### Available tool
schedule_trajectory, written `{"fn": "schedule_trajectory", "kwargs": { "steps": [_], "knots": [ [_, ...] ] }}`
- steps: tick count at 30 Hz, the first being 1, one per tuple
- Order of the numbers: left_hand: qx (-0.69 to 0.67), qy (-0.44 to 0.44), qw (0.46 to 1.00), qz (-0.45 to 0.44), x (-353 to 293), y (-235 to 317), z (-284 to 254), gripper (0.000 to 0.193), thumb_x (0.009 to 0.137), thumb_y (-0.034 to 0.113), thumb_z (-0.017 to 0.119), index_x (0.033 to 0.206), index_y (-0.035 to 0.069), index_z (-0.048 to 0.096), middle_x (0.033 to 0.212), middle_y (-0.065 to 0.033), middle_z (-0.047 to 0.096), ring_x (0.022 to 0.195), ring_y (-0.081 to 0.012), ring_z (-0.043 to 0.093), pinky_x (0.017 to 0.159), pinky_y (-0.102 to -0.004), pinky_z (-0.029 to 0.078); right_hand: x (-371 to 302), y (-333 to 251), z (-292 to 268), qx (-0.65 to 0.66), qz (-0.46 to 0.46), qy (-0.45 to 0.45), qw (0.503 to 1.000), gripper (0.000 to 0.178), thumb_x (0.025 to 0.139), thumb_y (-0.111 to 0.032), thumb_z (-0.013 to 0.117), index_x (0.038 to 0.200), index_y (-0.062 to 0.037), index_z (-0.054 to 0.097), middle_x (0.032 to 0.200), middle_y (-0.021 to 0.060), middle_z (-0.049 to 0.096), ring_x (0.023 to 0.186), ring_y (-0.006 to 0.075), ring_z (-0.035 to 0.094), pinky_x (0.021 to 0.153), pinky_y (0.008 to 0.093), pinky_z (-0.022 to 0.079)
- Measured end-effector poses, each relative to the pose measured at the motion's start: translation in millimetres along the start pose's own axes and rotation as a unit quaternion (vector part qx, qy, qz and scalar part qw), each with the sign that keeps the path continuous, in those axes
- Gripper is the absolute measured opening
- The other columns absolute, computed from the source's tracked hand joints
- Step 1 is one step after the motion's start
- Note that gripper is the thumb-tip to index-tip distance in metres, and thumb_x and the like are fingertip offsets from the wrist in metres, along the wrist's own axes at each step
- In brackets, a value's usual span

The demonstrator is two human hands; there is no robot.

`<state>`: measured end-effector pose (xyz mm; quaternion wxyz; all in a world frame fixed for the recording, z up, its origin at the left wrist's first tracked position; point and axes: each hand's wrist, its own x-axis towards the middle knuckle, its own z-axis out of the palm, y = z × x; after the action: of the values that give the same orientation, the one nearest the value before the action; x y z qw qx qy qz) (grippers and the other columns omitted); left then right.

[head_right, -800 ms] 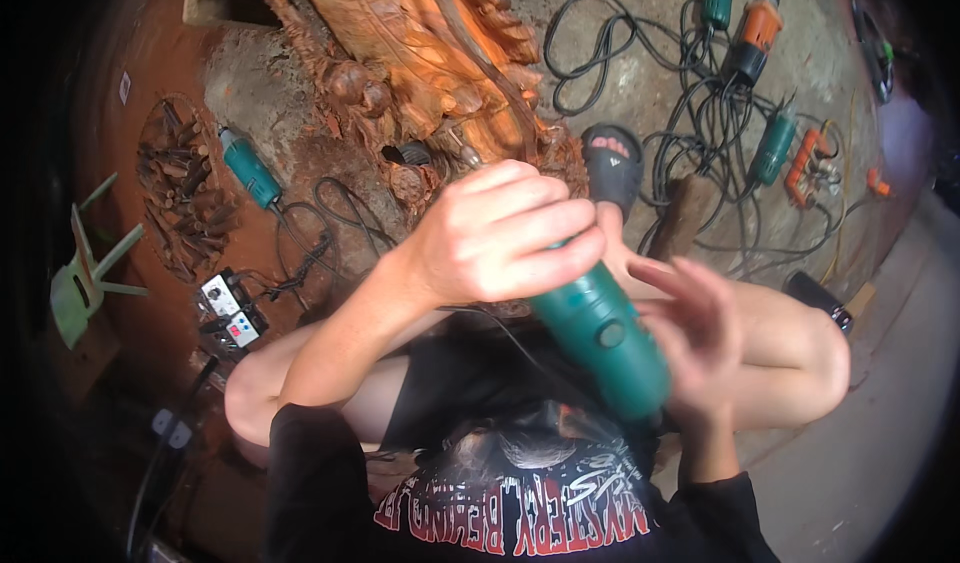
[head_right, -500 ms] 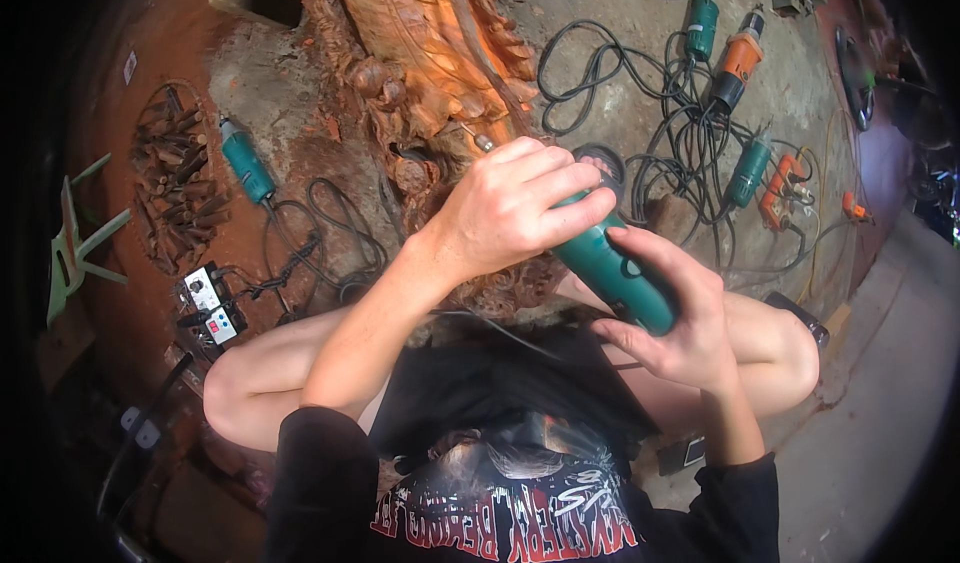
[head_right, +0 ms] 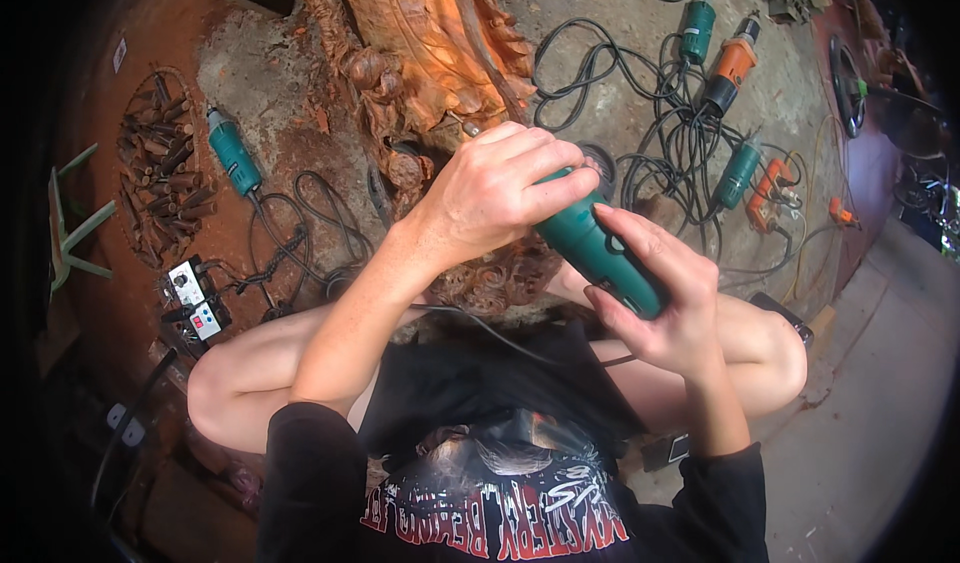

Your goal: The person uses a green rotary tool to carve and shape a large piece of wood, moving the tool along the surface to remove material and refine details.

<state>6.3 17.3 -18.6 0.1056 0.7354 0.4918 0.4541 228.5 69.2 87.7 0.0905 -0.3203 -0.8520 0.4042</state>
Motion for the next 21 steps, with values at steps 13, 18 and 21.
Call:
{"fn": "schedule_trajectory", "kwargs": {
  "steps": [13, 18, 21],
  "knots": [
    [-0.001, 0.002, 1.0, 0.004, 1.1, -2.5, 1.6, 0.037, 0.072, 0.008, 0.076, 0.109, 0.01, 0.07, 0.104, -0.0031, 0.071, 0.092, -0.0227, 0.069, 0.078, -0.0369, 0.054, -0.3, 3.5, 1.3, -0.002, -0.01, 0.004, 1.0, 0.064, 0.075, -0.008, 0.082, 0.135, 0.0037, 0.066, 0.127, 0.0236, 0.072, 0.115, 0.0334, 0.073, 0.098, 0.0388, 0.056],
    [0.0, -0.004, 1.0, -0.008, -1.7, -3.0, 1.7, 0.038, 0.072, 0.008, 0.076, 0.109, 0.01, 0.07, 0.104, -0.0034, 0.071, 0.092, -0.0236, 0.069, 0.08, -0.0375, 0.055, 3.2, 1.4, -0.2, 0.016, 0.019, -0.009, 1.0, 0.064, 0.075, -0.008, 0.082, 0.135, 0.0042, 0.066, 0.127, 0.0242, 0.071, 0.114, 0.0331, 0.073, 0.098, 0.0386, 0.055],
    [-0.005, -0.006, 1.0, -0.004, -0.2, -2.4, 1.8, 0.039, 0.071, 0.008, 0.077, 0.11, 0.01, 0.07, 0.104, -0.0037, 0.071, 0.092, -0.0239, 0.069, 0.08, -0.0377, 0.055, -0.4, 4.3, 1.9, 0.006, -0.005, 0.005, 1.0, 0.064, 0.075, -0.008, 0.082, 0.135, 0.0041, 0.066, 0.126, 0.0243, 0.072, 0.114, 0.0334, 0.073, 0.098, 0.0386, 0.056]
  ]
}}
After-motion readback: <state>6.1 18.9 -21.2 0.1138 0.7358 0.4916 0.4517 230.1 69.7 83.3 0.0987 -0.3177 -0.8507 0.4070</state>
